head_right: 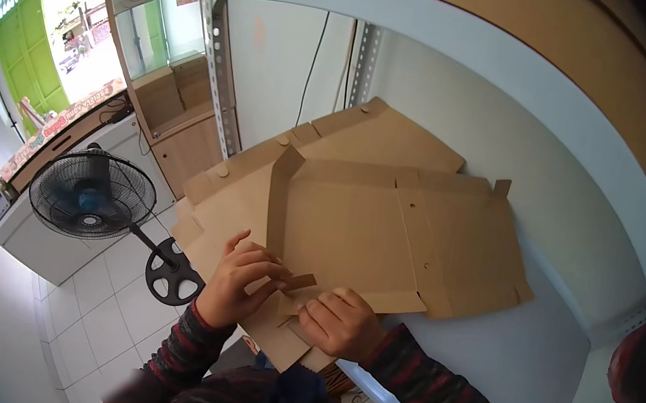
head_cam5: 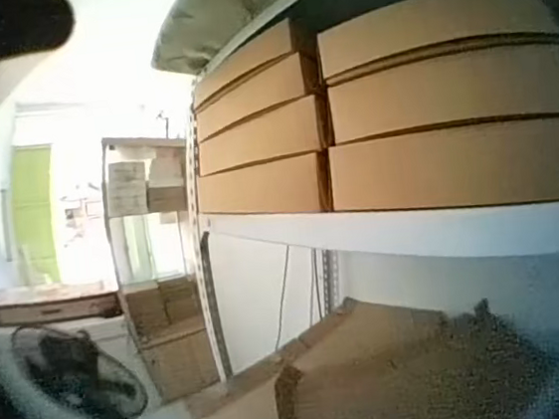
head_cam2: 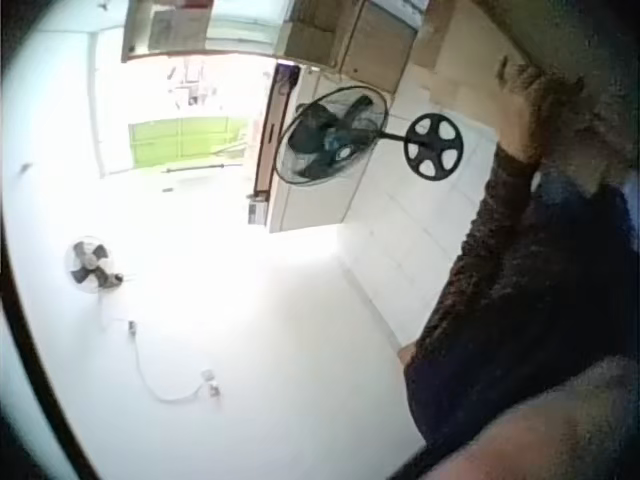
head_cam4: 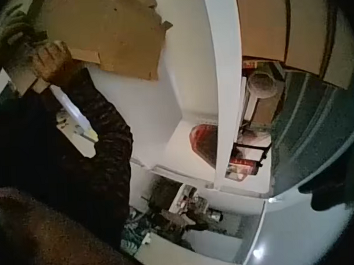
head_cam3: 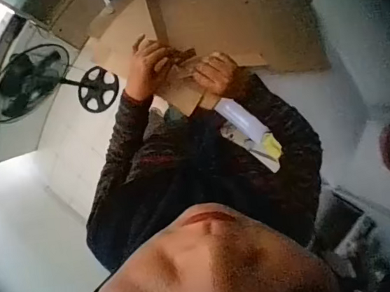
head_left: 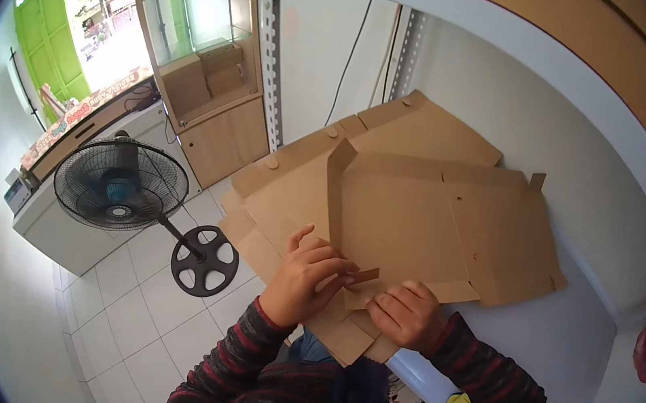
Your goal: The person assembles flat cardboard boxes by hand, folding the flaps and tucking the tabs into slots to form the box structure. After completing a box, the person places it on a nearby shelf and picks up a new flat sheet to repeat the process.
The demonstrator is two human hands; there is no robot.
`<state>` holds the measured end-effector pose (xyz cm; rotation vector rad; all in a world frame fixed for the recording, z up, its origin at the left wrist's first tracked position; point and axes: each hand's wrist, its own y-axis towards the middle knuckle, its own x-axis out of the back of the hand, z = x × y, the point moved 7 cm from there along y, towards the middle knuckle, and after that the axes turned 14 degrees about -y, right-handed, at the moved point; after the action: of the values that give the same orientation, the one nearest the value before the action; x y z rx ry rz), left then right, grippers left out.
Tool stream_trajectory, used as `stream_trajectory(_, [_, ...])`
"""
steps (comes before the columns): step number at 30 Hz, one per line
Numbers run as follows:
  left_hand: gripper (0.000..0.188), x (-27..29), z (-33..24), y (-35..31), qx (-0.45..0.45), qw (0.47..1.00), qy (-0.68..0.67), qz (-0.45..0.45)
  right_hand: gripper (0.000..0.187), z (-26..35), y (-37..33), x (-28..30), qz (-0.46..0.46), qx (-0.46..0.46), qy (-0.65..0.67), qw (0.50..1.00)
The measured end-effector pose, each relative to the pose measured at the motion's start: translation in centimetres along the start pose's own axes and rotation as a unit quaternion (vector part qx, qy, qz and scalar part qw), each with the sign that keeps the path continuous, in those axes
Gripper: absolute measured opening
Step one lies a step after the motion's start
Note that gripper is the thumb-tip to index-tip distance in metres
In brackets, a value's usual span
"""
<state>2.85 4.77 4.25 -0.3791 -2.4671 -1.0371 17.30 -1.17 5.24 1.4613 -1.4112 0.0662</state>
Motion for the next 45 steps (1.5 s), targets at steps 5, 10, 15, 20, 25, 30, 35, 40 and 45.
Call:
stream_trajectory(5, [0.018,-0.9,-0.6,0.7,0.004,0.999,0.011,0.034,0.006,-0.9,-0.4,0.5,-0.038,-0.018,0.012,0.999])
stream_trajectory(10, [0.018,-1.7,-0.9,1.0,0.01,0.998,0.004,0.068,0.005,-1.1,-1.0,0.6,-0.06,-0.029,0.016,0.998])
stream_trajectory(15, [0.018,-1.8,-1.3,1.1,0.012,0.997,0.006,0.082,0.005,-1.3,-0.9,0.7,-0.063,-0.03,0.03,0.997])
stream_trajectory(20, [0.017,-2.1,-1.3,1.2,0.019,0.995,0.009,0.094,0.005,-1.3,-1.1,0.6,-0.074,-0.031,0.033,0.996])
stream_trajectory(25, [0.016,-2.2,-0.8,1.0,0.036,0.996,-0.024,0.083,0.007,-1.4,-1.0,0.5,-0.073,-0.039,0.038,0.996])
stream_trajectory(30, [0.017,-2.0,-0.5,0.9,0.055,0.992,-0.053,0.098,0.007,-1.4,-1.1,0.3,-0.08,-0.045,0.035,0.995])
stream_trajectory(35, [0.018,-2.1,-0.5,0.9,0.041,0.992,-0.06,0.105,0.007,-1.4,-1.1,0.4,-0.082,-0.039,0.038,0.995])
stream_trajectory(40, [0.018,-2.3,-0.6,0.7,0.046,0.991,-0.059,0.113,0.006,-1.7,-0.9,0.6,-0.075,-0.041,0.047,0.995])
stream_trajectory(45, [0.019,-2.3,-0.9,0.7,0.045,0.99,-0.078,0.111,0.008,-1.6,-1.0,1.2,-0.079,-0.03,0.033,0.996])
